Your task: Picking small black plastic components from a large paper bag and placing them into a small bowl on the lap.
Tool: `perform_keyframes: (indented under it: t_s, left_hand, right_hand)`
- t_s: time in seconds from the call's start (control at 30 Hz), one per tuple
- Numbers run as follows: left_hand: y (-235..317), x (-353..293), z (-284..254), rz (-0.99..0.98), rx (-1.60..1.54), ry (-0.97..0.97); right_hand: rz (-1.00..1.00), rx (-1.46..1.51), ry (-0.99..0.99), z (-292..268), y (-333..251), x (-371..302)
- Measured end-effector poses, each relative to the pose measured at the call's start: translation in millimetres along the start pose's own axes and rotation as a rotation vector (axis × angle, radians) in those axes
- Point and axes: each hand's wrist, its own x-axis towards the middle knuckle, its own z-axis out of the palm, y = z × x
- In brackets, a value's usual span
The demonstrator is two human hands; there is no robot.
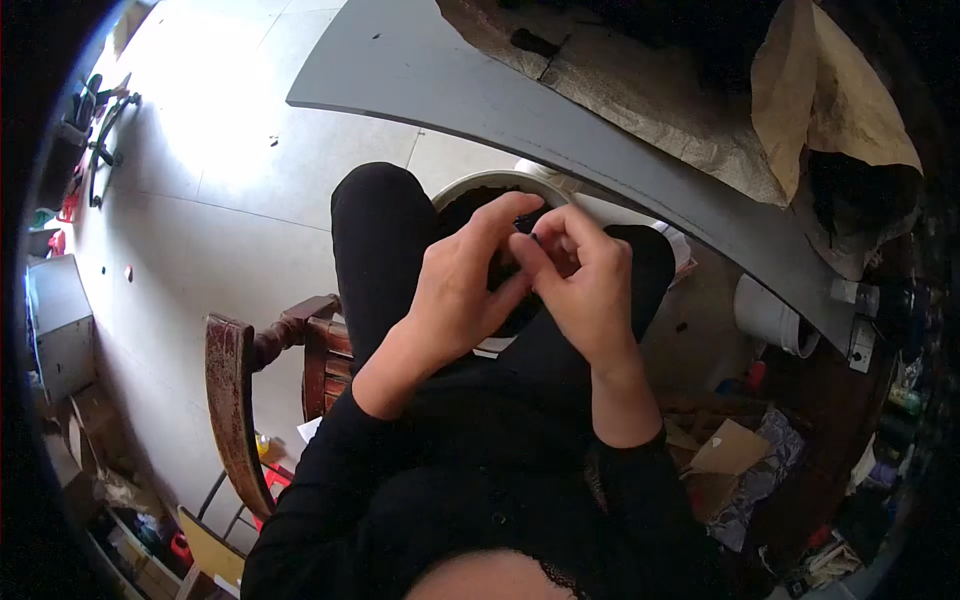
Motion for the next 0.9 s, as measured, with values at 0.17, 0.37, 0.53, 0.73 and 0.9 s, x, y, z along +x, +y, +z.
perform_keyframes:
  t_s: [0.17,0.37,0.53,0.73,0.9]
  left_hand:
    - [4.5,-3.0,-8.8,0.099,-0.125,0.277]
    - [-7.1,0.1,-12.2,-0.059,-0.561,-0.095]
    - [1.8,-0.4,-10.9,-0.217,-0.524,-0.074]
    - [6.0,-5.5,2.6,-0.352,-0.936,0.08]
    - [-10.3,-12.9,6.8,-0.349,-0.903,0.071]
  right_hand:
    - [0.196,0.96,0.059,3.4,12.9,-4.1]
    - [0.056,0.945,-0.041,9.6,11.1,-11.4]
    - [-0.145,0.644,0.063,7.8,12.6,-12.5]
    - [-0.246,0.447,0.198,19.7,9.5,-20.0]
    - [-0.233,0.449,0.204,21.9,9.6,-19.6]
